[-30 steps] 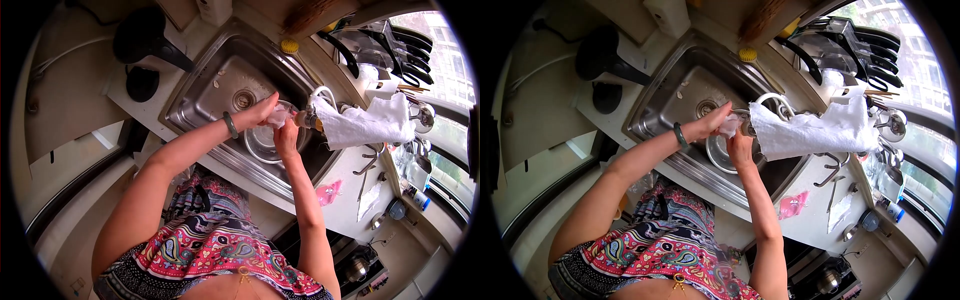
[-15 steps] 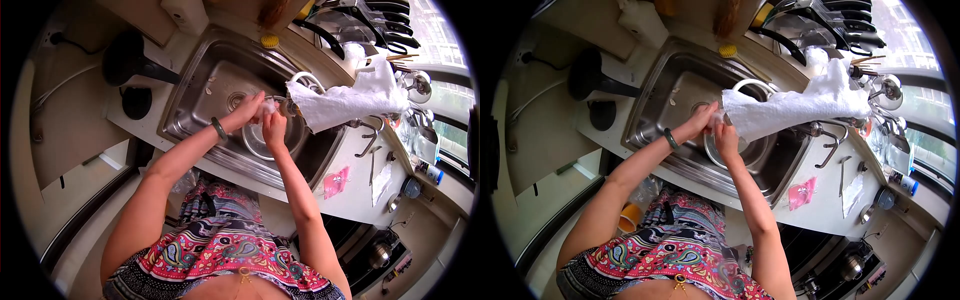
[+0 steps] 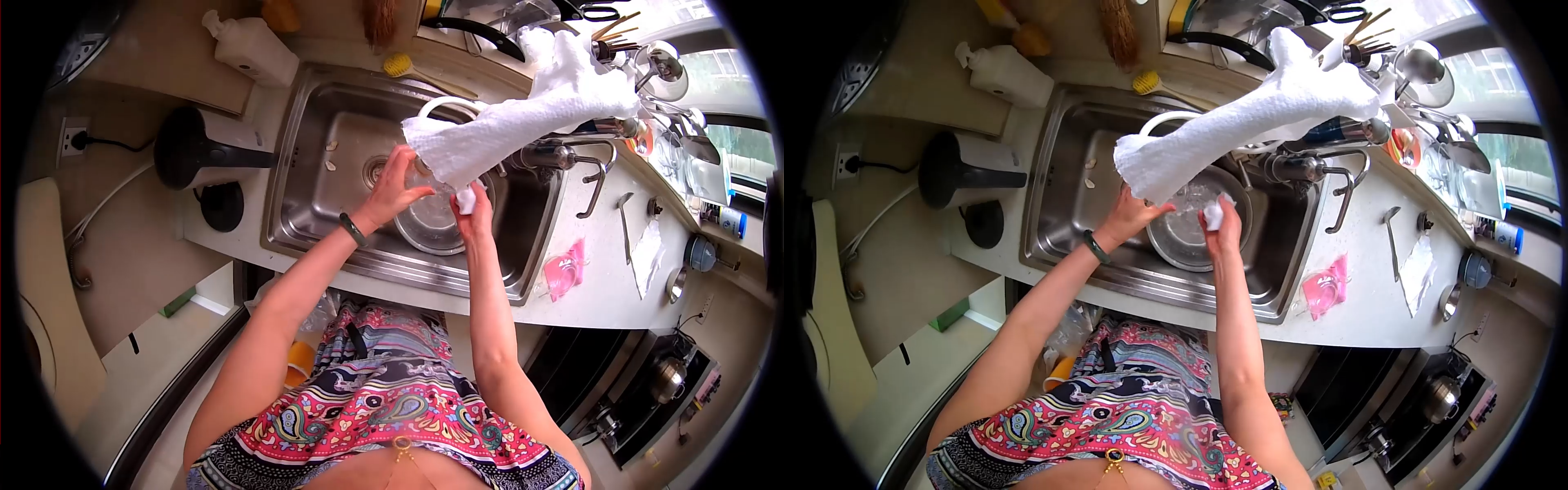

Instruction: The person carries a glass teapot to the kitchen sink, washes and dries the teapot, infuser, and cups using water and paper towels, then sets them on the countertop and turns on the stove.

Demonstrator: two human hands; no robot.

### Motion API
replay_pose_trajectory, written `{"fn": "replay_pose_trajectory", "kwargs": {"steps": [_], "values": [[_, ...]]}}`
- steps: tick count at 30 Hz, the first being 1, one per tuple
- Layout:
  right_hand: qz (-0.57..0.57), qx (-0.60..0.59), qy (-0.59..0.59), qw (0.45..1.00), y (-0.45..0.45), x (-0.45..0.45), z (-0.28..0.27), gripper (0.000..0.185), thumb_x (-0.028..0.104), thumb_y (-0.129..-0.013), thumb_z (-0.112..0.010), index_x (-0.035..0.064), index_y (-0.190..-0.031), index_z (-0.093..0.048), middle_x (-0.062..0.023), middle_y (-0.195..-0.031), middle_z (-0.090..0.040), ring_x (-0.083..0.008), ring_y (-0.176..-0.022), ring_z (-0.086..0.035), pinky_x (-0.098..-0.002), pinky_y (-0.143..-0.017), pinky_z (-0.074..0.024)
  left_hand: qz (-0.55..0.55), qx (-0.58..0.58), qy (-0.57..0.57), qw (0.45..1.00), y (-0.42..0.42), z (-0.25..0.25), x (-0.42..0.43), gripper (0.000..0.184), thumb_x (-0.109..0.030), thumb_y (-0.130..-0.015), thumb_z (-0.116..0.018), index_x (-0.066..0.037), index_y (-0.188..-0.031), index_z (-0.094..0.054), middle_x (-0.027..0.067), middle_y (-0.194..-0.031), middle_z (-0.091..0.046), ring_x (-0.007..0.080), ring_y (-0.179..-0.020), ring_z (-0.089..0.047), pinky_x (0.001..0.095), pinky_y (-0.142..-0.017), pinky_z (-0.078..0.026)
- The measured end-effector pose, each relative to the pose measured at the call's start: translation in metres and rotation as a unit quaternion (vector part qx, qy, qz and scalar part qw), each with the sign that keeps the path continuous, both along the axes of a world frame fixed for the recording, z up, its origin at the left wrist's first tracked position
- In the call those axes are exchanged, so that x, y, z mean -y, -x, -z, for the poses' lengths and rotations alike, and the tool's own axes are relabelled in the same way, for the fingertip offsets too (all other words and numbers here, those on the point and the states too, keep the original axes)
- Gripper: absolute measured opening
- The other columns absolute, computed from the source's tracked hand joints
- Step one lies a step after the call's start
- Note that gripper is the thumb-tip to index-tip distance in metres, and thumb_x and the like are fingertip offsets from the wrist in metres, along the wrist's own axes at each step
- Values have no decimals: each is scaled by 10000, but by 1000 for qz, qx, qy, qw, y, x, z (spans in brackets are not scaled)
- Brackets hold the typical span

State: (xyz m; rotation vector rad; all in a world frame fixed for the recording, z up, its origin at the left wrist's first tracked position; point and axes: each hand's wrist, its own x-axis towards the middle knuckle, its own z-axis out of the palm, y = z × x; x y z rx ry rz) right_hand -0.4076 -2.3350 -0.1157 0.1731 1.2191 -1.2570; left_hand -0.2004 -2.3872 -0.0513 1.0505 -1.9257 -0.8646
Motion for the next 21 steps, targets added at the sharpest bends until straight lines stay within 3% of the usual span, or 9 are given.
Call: {"fn": "replay_pose_trajectory", "kwargs": {"steps": [2, 4, 5, 7, 8, 10, 16, 20, 21], "values": [[-68, -166, -48, 983, 31, -23, 15, 305, 278, -845, -619, 43, -1031, -566, -106, -890, -643, -267, -765, -633, -404, -730, -533, -17, -2, -43, 999, 9, -7, 0, 457, -106, -771, -742, -34, -1148, -495, 129, -1098, -524, 276, -954, -564, 351, -851, -477], [-225, -532, -156, 801, 56, -41, 21, 388, 276, -796, -627, -2, -1057, -556, -183, -937, -656, -329, -850, -644, -428, -786, -513, -26, -429, -422, 798, 21, -21, -4, 401, -216, -897, -627, -70, -1243, -485, 123, -1167, -544, 257, -1002, -563, 375, -936, -464], [-228, -572, -181, 767, 64, -48, 26, 399, 272, -782, -626, -16, -1051, -561, -215, -965, -652, -350, -886, -641, -425, -821, -495, -25, -428, -423, 798, 21, -20, -1, 401, -216, -897, -627, -70, -1243, -485, 123, -1167, -544, 257, -1002, -563, 375, -936, -464], [-237, -656, -206, 687, 82, -66, 61, 364, 247, -783, -609, -51, -991, -596, -230, -967, -652, -348, -858, -657, -435, -746, -532, -3, -510, -596, 620, 16, -14, 6, 402, -330, -979, -471, -98, -1307, -462, 114, -1198, -558, 240, -1031, -558, 413, -983, -449], [-239, -655, -205, 687, 90, -71, 73, 364, 247, -783, -609, -51, -991, -596, -230, -967, -652, -348, -858, -657, -435, -746, -532, -4, -510, -595, 621, 13, -11, 7, 402, -330, -979, -471, -98, -1307, -462, 114, -1198, -558, 240, -1031, -558, 413, -983, -449], [-301, -312, -257, 864, 95, -70, 86, 320, 226, -811, -591, -34, -996, -586, -187, -897, -632, -283, -786, -646, -419, -613, -549, 11, -550, -673, 495, 7, -13, 12, 357, -261, -984, -453, -58, -1274, -496, 138, -1238, -536, 296, -1099, -556, 489, -994, -456], [-223, -199, -189, 935, 54, -62, 99, 286, 178, -809, -555, -72, -931, -621, -188, -860, -628, -301, -671, -642, -377, -472, -542, -106, -522, -619, 577, 12, -19, 9, 514, -466, -973, -441, -82, -1315, -442, 159, -1155, -563, 274, -1050, -533, 458, -1000, -432], [-302, -244, -201, 899, 14, -45, 63, 296, 234, -851, -538, -34, -946, -620, -178, -898, -636, -322, -762, -635, -438, -641, -538, -114, -545, -602, 573, 10, -21, 5, 537, -464, -972, -444, -38, -1300, -452, 185, -1156, -562, 285, -1074, -532, 461, -1008, -430], [-319, -406, -172, 839, 4, -39, 46, 320, 248, -843, -542, -49, -923, -632, -214, -872, -649, -358, -795, -646, -455, -687, -524, -128, -548, -599, 570, 10, -17, 5, 546, -463, -974, -439, -16, -1287, -457, 195, -1163, -560, 295, -1082, -533, 463, -1007, -433]]}}
